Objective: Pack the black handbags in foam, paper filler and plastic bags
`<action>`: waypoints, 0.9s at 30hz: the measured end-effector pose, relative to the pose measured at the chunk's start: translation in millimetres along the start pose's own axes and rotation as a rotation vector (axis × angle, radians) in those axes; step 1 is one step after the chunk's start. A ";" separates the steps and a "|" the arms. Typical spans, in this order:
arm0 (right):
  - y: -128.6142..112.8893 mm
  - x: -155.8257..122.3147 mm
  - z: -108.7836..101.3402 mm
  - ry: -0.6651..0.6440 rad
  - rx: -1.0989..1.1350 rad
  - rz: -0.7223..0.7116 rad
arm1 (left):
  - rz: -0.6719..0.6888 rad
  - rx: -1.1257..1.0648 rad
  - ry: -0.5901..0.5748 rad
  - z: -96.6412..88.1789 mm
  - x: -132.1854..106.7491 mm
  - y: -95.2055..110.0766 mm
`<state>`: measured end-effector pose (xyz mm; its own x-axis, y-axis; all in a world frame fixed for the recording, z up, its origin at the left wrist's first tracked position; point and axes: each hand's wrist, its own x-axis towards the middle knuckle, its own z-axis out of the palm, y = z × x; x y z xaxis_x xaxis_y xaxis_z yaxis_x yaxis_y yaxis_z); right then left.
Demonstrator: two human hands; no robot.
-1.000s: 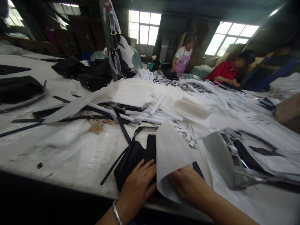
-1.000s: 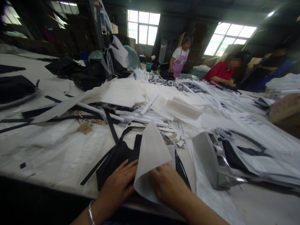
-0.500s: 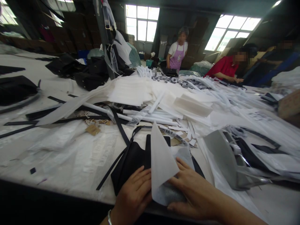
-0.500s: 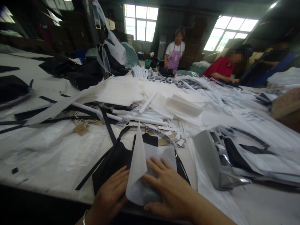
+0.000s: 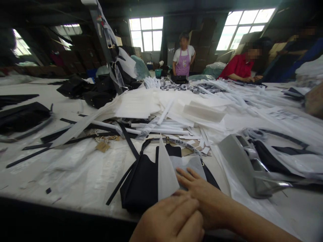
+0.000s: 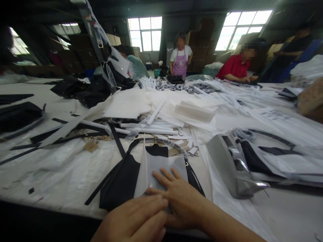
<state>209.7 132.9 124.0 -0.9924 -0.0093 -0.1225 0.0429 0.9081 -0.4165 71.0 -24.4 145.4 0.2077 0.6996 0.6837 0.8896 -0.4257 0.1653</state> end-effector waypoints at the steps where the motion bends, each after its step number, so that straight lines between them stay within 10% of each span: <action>1: 0.3 -0.3 0.3 0.007 0.012 -0.002 | -0.011 0.067 -0.097 0.5 8.3 -2.8; 8: 0.9 -4.0 -0.8 -0.001 0.045 0.014 | -0.262 0.423 -0.701 5.5 -23.7 -44.1; 16: 7.9 -13.6 -1.3 0.017 0.069 0.058 | -0.213 0.111 -0.547 -1.8 -40.6 -52.3; 27: 16.7 -25.7 2.4 0.078 -0.045 0.023 | -0.076 0.138 -0.613 11.6 -46.3 -45.3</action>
<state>236.2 147.3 118.0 -0.9973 0.0428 -0.0600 0.0622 0.9256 -0.3733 25.8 -30.8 98.0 0.3006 0.9440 0.1358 0.9468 -0.3125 0.0767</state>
